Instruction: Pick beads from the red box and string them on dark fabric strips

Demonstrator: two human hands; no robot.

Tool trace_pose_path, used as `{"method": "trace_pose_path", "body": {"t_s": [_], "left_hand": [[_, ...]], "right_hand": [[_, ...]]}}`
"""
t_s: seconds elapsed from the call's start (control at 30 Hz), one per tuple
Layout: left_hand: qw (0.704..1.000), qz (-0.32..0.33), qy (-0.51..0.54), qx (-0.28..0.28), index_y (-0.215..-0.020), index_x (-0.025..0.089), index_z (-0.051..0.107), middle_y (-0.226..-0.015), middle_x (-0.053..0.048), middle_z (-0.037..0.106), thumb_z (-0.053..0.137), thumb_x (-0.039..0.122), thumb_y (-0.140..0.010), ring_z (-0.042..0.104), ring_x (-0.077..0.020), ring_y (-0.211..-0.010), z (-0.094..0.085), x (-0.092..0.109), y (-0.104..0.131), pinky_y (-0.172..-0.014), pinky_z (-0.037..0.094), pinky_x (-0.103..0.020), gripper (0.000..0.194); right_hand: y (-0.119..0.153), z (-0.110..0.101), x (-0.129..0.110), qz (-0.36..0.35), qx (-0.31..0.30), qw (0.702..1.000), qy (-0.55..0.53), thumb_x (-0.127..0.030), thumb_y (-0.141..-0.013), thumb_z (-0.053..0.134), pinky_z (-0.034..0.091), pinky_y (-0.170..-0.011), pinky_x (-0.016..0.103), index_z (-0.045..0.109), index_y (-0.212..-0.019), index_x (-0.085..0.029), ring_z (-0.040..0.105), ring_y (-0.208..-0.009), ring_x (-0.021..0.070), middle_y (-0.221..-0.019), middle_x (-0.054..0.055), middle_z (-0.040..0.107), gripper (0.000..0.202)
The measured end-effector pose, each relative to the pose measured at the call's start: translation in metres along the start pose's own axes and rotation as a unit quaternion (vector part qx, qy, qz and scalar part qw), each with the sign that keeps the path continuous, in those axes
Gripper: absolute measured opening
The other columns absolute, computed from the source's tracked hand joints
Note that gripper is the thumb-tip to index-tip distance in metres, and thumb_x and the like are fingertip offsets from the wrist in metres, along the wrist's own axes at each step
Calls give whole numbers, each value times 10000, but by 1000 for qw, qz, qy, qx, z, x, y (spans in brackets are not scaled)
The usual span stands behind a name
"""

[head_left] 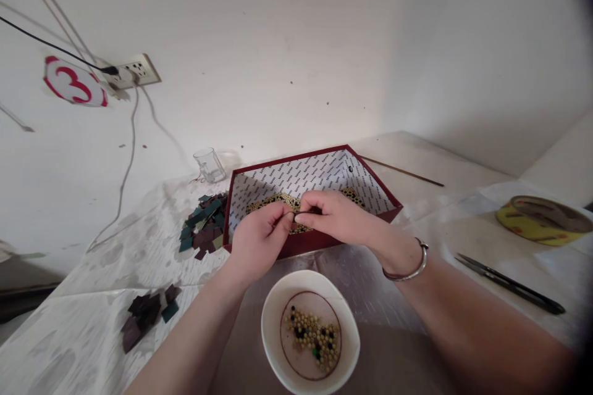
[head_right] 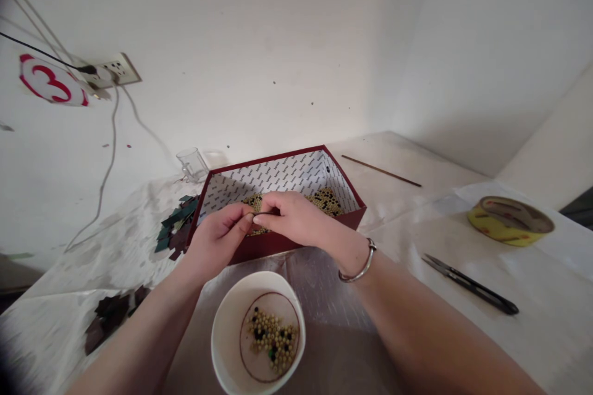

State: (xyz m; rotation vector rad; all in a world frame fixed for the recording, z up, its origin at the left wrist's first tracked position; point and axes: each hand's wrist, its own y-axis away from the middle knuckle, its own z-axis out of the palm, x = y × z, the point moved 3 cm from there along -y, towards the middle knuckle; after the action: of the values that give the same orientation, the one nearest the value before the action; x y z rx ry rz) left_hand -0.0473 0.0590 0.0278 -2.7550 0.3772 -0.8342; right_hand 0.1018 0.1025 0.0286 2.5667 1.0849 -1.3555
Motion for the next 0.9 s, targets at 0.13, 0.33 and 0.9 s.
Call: {"method": "trace_pose_path", "body": {"t_s": [0.13,0.33,0.9], "left_hand": [[1000,-5,-4,5,-731,197,517,-661,29,540,364,324,-878,473,-118,-635,0,-1,-1,-574,319,-225,247],[1000,-7,-17,-2,-736,199,518,-642,32,525,356,338,-883,467,-116,-615,1,0,-1,-560,304,-226,260],[999,-11,-40,-2,-737,209,521,-644,37,533,360,344,-887,470,-117,-615,1,1,0,-544,276,-235,258]], "right_hand": [[0,0,0,-13,-26,1000,8,-246,-809,484,314,-567,231,502,-723,-185,431,-621,97,-668,-29,502,107],[-1,0,0,0,-1,1000,27,-276,-791,520,297,-548,232,490,-687,-183,411,-594,96,-630,-34,484,143],[0,1,1,-6,-27,999,28,-259,-816,471,315,-567,234,497,-721,-187,432,-623,102,-663,-27,494,122]]}}
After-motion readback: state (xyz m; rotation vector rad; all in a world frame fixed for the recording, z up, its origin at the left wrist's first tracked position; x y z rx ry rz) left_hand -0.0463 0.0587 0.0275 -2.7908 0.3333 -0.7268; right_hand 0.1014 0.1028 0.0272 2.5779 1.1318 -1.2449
